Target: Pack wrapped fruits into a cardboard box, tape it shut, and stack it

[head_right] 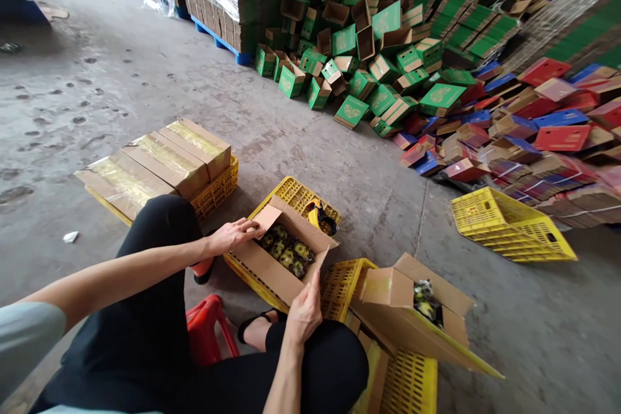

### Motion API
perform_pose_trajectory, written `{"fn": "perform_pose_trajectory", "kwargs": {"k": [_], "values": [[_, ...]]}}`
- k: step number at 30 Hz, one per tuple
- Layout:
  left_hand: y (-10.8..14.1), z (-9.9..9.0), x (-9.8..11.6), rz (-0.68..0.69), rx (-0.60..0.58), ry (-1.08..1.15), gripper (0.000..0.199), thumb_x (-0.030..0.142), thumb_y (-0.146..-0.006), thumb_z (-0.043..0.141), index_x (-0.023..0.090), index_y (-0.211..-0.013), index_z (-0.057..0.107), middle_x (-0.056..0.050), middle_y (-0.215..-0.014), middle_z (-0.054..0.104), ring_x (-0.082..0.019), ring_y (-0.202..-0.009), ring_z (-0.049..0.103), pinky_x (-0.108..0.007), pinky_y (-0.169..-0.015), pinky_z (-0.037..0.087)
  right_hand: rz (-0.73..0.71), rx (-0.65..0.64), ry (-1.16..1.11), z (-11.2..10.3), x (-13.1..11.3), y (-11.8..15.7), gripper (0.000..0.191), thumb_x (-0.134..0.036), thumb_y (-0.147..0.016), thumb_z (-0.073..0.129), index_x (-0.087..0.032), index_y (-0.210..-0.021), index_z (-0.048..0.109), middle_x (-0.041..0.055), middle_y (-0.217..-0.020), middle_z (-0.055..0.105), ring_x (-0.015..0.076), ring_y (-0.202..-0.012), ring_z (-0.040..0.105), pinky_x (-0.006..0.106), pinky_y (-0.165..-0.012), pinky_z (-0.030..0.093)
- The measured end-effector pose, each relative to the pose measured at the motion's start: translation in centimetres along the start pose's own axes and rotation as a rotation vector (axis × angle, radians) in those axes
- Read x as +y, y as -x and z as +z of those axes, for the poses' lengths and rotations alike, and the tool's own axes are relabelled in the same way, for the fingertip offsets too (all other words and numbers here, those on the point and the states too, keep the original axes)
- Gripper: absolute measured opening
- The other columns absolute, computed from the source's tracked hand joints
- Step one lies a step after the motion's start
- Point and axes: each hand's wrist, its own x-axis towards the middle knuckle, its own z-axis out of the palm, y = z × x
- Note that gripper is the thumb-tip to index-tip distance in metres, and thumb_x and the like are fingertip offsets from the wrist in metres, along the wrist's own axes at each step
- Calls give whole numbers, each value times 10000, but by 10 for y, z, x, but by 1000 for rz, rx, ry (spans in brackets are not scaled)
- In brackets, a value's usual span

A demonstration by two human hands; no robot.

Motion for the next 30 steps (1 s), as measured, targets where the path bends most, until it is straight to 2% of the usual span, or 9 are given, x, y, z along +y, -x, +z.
{"fn": "perform_pose_trajectory", "kwargs": {"k": [3,8,13,17,21,23,26,30], "values": [[0,1,-1,0,-9,7,497,166,-1047,432,329,-1513,484,-84,-1387,566,-214,-1155,571,-243,-801,541,-27,5,3,-1,-1,0,584,-475,-1086,341,-100,-1418,641,207,-1287,732,326,-1045,773,387,-833,612],[-1,-2,0,-7,-25,24,508,175,-1048,429,345,-1525,465,-73,-1426,543,-212,-1172,560,-235,-778,531,65,18,-3,-3,-3,-2,635,-524,-1079,344,-68,-1419,627,248,-1161,764,330,-923,790,383,-764,599],[0,0,4,-14,-34,15,526,161,-1028,433,347,-1519,459,-65,-1479,513,-221,-1212,542,-243,-746,523,117,6,-36,-3,-3,-4,663,-550,-1068,329,-58,-1393,633,257,-1050,776,331,-881,788,372,-726,580],[0,6,9,-8,-12,10,514,155,-1003,463,306,-1494,486,-84,-1460,529,-234,-1244,522,-280,-849,526,104,-4,-19,-3,-2,-2,658,-536,-1071,324,-56,-1410,621,266,-1095,771,335,-891,789,373,-717,578],[-1,8,13,31,21,32,473,168,-979,494,244,-1443,536,-112,-1398,552,-254,-1255,510,-341,-992,495,81,-9,32,-1,-3,0,634,-516,-1072,373,-84,-1508,531,245,-1181,761,327,-870,792,368,-697,577],[-2,7,13,56,35,37,432,189,-984,493,222,-1409,564,-117,-1328,581,-261,-1243,511,-368,-1036,470,53,4,22,1,-3,1,628,-506,-1071,399,-80,-1517,515,242,-1239,742,328,-950,786,369,-749,587],[-4,7,12,70,43,29,354,206,-993,478,210,-1318,621,-114,-1241,608,-263,-1193,523,-383,-1033,459,-15,25,-21,4,-1,0,576,-470,-1080,403,-67,-1455,572,240,-1319,705,324,-1108,745,377,-879,584],[-6,9,8,58,52,58,283,197,-1003,460,202,-1186,676,-110,-1193,618,-250,-1133,533,-382,-1034,451,-75,16,-67,5,1,-2,519,-431,-1092,383,-81,-1362,656,230,-1262,722,294,-1133,721,380,-950,562]]}}
